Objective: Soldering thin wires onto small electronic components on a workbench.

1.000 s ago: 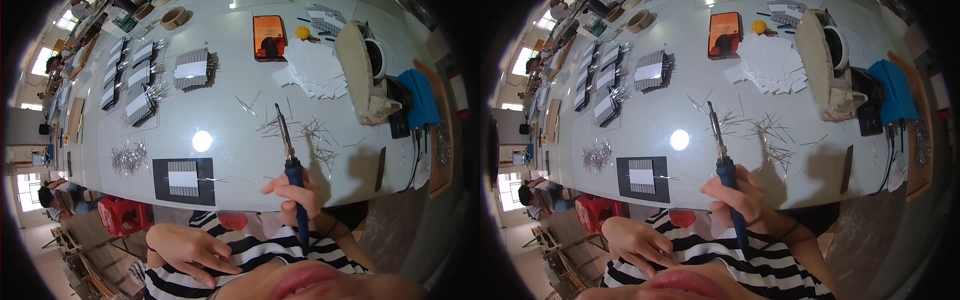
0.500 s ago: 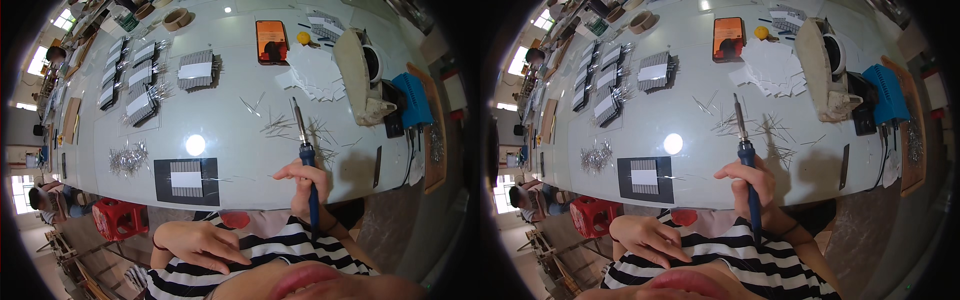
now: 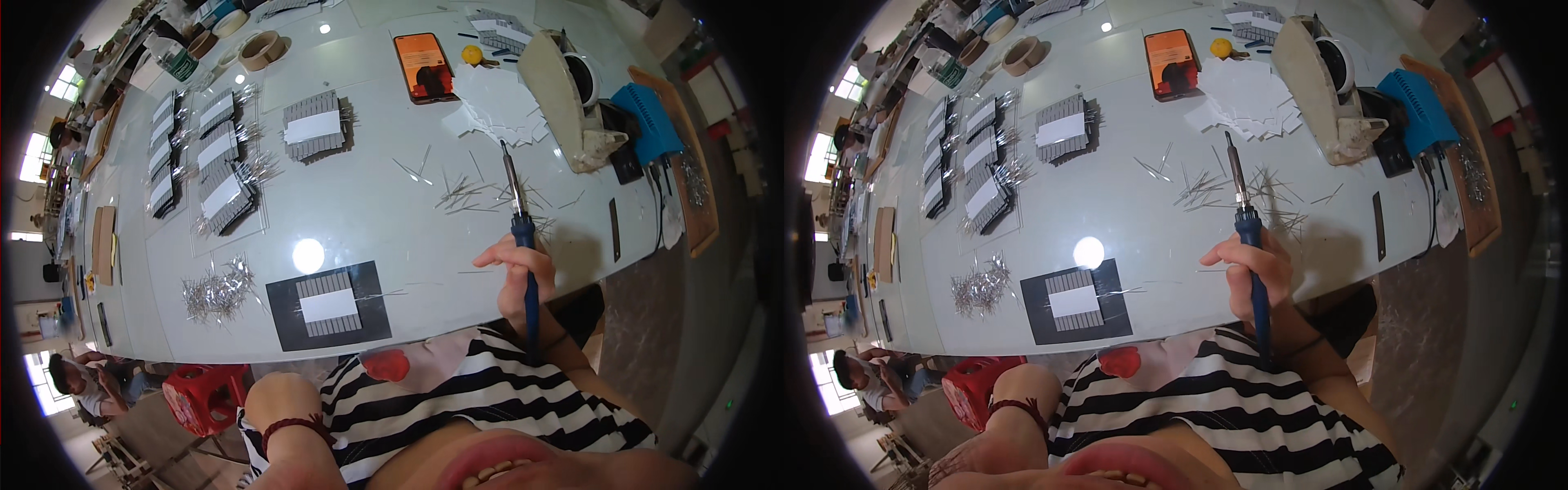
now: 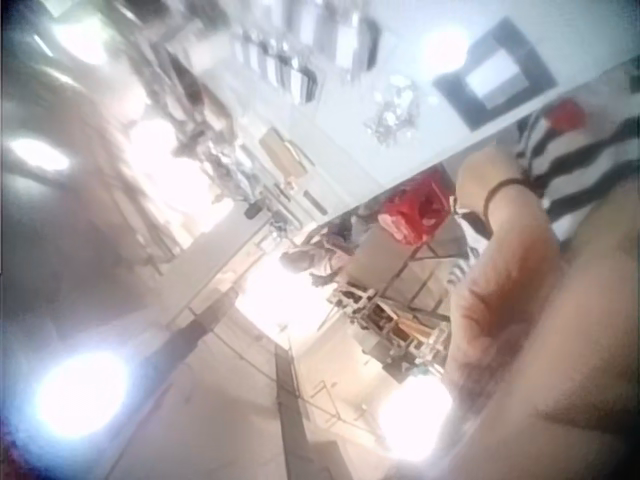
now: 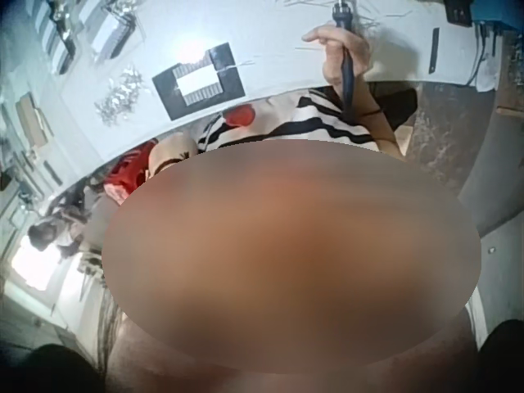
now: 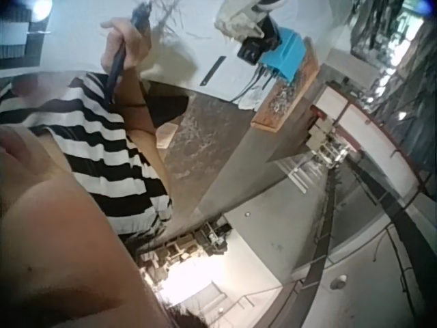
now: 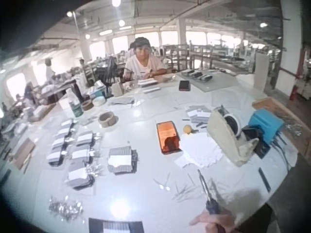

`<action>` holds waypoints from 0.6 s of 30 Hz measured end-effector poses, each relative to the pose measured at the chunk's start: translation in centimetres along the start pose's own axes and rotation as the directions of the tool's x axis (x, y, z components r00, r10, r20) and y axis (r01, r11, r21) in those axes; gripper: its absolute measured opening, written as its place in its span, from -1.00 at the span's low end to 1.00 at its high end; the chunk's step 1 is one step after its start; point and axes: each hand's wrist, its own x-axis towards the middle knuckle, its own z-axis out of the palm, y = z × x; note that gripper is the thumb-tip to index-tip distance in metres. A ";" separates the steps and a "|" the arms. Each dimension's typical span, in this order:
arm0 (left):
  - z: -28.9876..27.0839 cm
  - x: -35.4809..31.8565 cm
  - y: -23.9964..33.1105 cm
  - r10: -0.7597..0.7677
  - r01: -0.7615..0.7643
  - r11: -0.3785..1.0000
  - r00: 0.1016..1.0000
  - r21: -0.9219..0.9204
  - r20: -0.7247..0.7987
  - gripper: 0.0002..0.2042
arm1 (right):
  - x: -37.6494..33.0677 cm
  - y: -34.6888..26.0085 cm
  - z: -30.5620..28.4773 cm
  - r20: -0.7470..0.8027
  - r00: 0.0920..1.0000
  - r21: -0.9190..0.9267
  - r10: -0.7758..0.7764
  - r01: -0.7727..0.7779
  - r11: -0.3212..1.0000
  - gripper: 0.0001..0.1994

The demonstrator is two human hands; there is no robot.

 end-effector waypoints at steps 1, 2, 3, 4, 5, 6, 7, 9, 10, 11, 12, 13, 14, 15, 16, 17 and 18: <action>0.1 0.3 -0.1 0.118 -0.121 0.991 0.992 -0.059 -0.047 -0.47 | -0.1 -0.1 0.3 -0.015 1.000 -0.026 -0.027 0.027 0.999 -0.87; -0.2 0.8 0.1 0.130 -0.133 0.989 0.990 -0.066 -0.045 -0.47 | -0.1 -0.6 0.4 -0.017 0.999 -0.031 -0.041 0.040 0.999 -0.87; -0.8 1.3 0.0 0.110 -0.106 0.988 0.993 -0.109 0.033 -0.45 | 0.0 -0.8 0.4 -0.002 1.000 -0.109 -0.031 0.031 0.994 -0.80; -1.4 1.8 0.3 0.094 -0.077 0.986 0.989 -0.147 0.114 -0.43 | 0.1 -0.9 0.5 0.012 1.000 -0.185 -0.022 0.023 0.982 -0.70; -2.3 2.4 1.5 0.116 -0.096 0.984 0.985 -0.152 0.130 -0.43 | -0.4 -0.6 0.8 -0.054 0.998 -0.164 -0.038 0.029 0.986 -0.90; -3.5 3.1 2.3 0.456 -0.482 0.714 0.870 0.508 0.185 -0.41 | -0.5 -0.6 0.7 -0.064 0.997 -0.207 -0.037 0.023 0.978 -0.91; -4.3 3.7 3.0 0.613 -0.529 -0.020 0.664 0.848 0.429 -0.39 | -0.6 -0.8 0.7 -0.074 0.997 -0.250 -0.037 0.017 0.968 -0.91; -3.3 4.9 2.2 0.775 -0.721 0.415 0.600 0.555 0.200 -0.45 | -0.5 -0.9 1.2 -0.106 0.991 -0.313 -0.085 0.048 0.949 -0.92; -2.7 5.8 1.7 0.778 -0.777 0.628 0.624 0.044 -0.069 -0.45 | -0.4 -1.3 1.4 -0.108 0.991 -0.358 -0.077 0.033 0.933 -0.92; -2.8 6.0 3.7 0.785 -0.785 0.619 0.616 0.034 -0.069 -0.45 | -0.1 -1.5 1.8 -0.116 0.987 -0.382 -0.111 0.059 0.922 -0.94; -3.0 5.7 6.1 0.661 -0.661 0.616 0.730 0.428 0.177 -0.50 | -0.2 -1.7 1.6 -0.130 0.984 -0.395 -0.123 0.063 0.917 -0.94; -3.2 5.8 7.8 0.424 -0.504 0.411 0.843 0.760 0.330 -0.54 | -0.4 -1.8 1.7 -0.114 0.986 -0.422 -0.120 0.061 0.904 -0.91; -3.6 5.7 8.9 0.433 -0.512 0.413 0.838 0.753 0.333 -0.54 | -0.4 -1.9 1.9 -0.100 0.988 -0.449 -0.114 0.058 0.891 -0.85; -3.6 5.7 9.6 0.410 -0.472 0.488 0.866 0.734 0.285 -0.54 | -0.3 -2.1 2.0 -0.081 0.983 -0.473 -0.164 0.107 0.874 -0.89; -3.6 5.8 10.4 0.381 -0.428 0.560 0.893 0.709 0.239 -0.54 | -0.1 -2.2 2.3 -0.086 0.982 -0.475 -0.169 0.109 0.873 -0.89; -3.6 6.2 11.1 0.383 -0.431 0.563 0.892 0.705 0.239 -0.54 | 0.0 -2.2 2.6 -0.073 0.976 -0.488 -0.205 0.144 0.861 -0.90; -3.5 6.7 11.7 0.428 -0.468 0.507 0.866 0.724 0.259 -0.54 | 0.2 -2.2 2.7 -0.058 0.969 -0.500 -0.241 0.181 0.847 -0.91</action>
